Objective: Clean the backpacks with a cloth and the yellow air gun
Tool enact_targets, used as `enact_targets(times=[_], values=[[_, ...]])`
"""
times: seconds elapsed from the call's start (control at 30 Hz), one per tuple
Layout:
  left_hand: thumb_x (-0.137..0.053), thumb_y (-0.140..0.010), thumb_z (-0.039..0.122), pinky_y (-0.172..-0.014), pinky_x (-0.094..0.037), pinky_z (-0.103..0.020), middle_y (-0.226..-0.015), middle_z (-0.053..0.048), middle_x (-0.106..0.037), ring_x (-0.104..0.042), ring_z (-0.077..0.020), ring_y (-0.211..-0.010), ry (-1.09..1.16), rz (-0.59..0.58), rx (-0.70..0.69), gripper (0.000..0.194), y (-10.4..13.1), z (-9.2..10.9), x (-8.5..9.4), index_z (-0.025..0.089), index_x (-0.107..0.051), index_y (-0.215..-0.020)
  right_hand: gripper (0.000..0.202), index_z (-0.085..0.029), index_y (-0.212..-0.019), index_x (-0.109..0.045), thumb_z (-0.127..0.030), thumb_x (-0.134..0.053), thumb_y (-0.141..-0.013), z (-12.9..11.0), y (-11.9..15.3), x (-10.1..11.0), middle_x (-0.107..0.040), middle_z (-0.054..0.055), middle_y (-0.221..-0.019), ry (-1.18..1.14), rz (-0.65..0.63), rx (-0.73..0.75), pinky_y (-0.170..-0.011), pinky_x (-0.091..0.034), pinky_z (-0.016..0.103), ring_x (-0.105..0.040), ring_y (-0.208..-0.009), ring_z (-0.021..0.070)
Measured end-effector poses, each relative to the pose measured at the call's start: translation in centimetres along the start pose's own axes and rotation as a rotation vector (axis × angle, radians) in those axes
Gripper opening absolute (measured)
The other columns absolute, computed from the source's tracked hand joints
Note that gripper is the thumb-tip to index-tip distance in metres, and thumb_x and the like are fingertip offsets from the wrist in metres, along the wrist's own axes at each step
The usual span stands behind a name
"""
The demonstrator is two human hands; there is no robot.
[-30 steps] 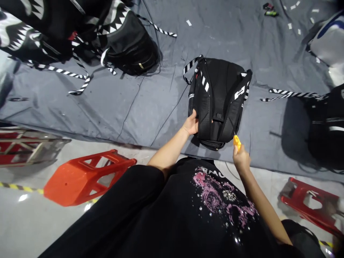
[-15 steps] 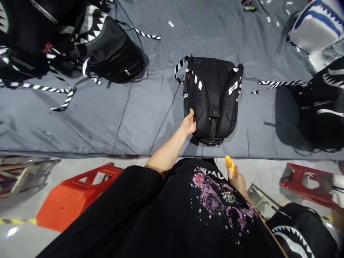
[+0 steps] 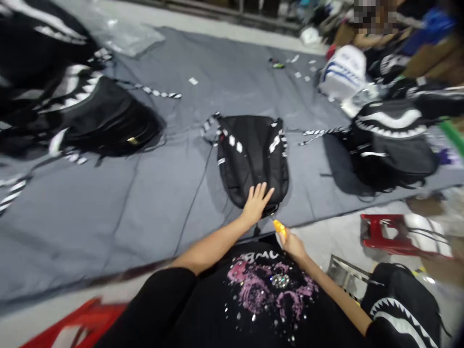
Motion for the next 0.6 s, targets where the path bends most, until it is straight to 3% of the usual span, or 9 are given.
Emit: enact_targets(times=[0.1,0.2,0.3,0.4,0.47,0.53,0.57,0.6], values=[[-0.047,-0.075,0.006,-0.114,-0.025,-0.055,-0.154,-0.017,-0.032,-0.032,-0.0335,-0.142,-0.077,0.033,-0.005,0.081,-2.1,-0.4,-1.0,0.021,-0.026,-0.152,0.035,-0.019,-0.117,-0.057,-0.040,-0.035,-0.098,-0.6,0.5,0.9,-0.073,0.008,-0.097,-0.056,0.102,-0.013,-0.067,-0.044,0.027,-0.069,-0.090,0.0232],[-0.048,-0.072,0.007,-0.111,-0.033,-0.049,-0.138,-0.014,-0.055,-0.049,-0.0298,-0.129,0.019,0.095,-0.025,0.086,-4.2,-0.9,0.2,0.022,-0.023,-0.153,0.033,-0.021,-0.114,-0.059,-0.040,-0.039,-0.096,-1.4,0.3,1.2,-0.073,0.008,-0.094,-0.097,0.184,0.018,-0.064,-0.043,0.028,-0.070,-0.085,0.0245],[-0.050,-0.075,0.011,-0.096,-0.049,-0.041,-0.118,-0.008,-0.068,-0.065,-0.0260,-0.105,0.322,0.211,0.160,0.086,-6.2,-1.8,4.4,0.025,-0.017,-0.154,0.034,-0.017,-0.114,-0.056,-0.037,-0.033,-0.097,-1.7,0.4,3.3,-0.072,0.010,-0.092,-0.168,0.328,0.029,-0.062,-0.041,0.029,-0.070,-0.081,0.0254],[-0.058,-0.076,0.018,-0.093,-0.050,-0.032,-0.118,-0.005,-0.067,-0.067,-0.0203,-0.103,0.765,0.536,0.343,0.087,-6.2,-1.9,10.0,0.028,-0.018,-0.153,0.035,-0.014,-0.110,-0.053,-0.035,-0.029,-0.098,-1.9,1.9,7.1,-0.070,0.010,-0.086,-0.276,0.531,0.059,-0.061,-0.038,0.029,-0.068,-0.077,0.0242],[-0.062,-0.075,0.021,-0.100,-0.046,-0.028,-0.127,-0.006,-0.062,-0.062,-0.0176,-0.113,1.037,0.767,0.344,0.085,-4.9,-1.7,11.9,0.026,-0.024,-0.151,0.034,-0.015,-0.110,-0.052,-0.037,-0.028,-0.098,-2.3,3.0,8.9,-0.068,0.009,-0.082,-0.336,0.626,0.137,-0.060,-0.037,0.029,-0.066,-0.073,0.0226],[-0.062,-0.077,0.031,-0.102,-0.045,-0.028,-0.130,-0.007,-0.060,-0.059,-0.0179,-0.116,1.238,0.858,0.361,0.072,-2.9,-1.9,10.7,0.023,-0.038,-0.144,0.035,-0.015,-0.111,-0.051,-0.039,-0.029,-0.097,-2.4,3.6,9.0,-0.067,0.008,-0.079,-0.362,0.647,0.202,-0.059,-0.036,0.028,-0.065,-0.070,0.0219],[-0.063,-0.077,0.037,-0.100,-0.046,-0.030,-0.126,-0.007,-0.062,-0.060,-0.0189,-0.114,1.302,0.823,0.409,0.064,-1.7,-2.1,9.0,0.021,-0.047,-0.137,0.036,-0.016,-0.111,-0.051,-0.041,-0.030,-0.096,-2.0,3.7,8.4,-0.067,0.008,-0.078,-0.364,0.631,0.213,-0.059,-0.036,0.029,-0.065,-0.069,0.0221],[-0.064,-0.075,0.042,-0.097,-0.049,-0.032,-0.118,-0.008,-0.066,-0.063,-0.0201,-0.109,1.341,0.715,0.477,0.058,-0.5,-2.2,6.7,0.020,-0.054,-0.128,0.036,-0.016,-0.110,-0.052,-0.042,-0.030,-0.095,-1.3,3.6,7.5,-0.067,0.008,-0.077,-0.367,0.604,0.208,-0.059,-0.036,0.029,-0.065,-0.070,0.0225]])
Point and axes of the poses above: each hand's wrist, its own y-axis away from the middle knuckle, its own x-axis out of the back of the hand, z = x × y, the point moved 10 cm from there along -y, towards the middle knuckle
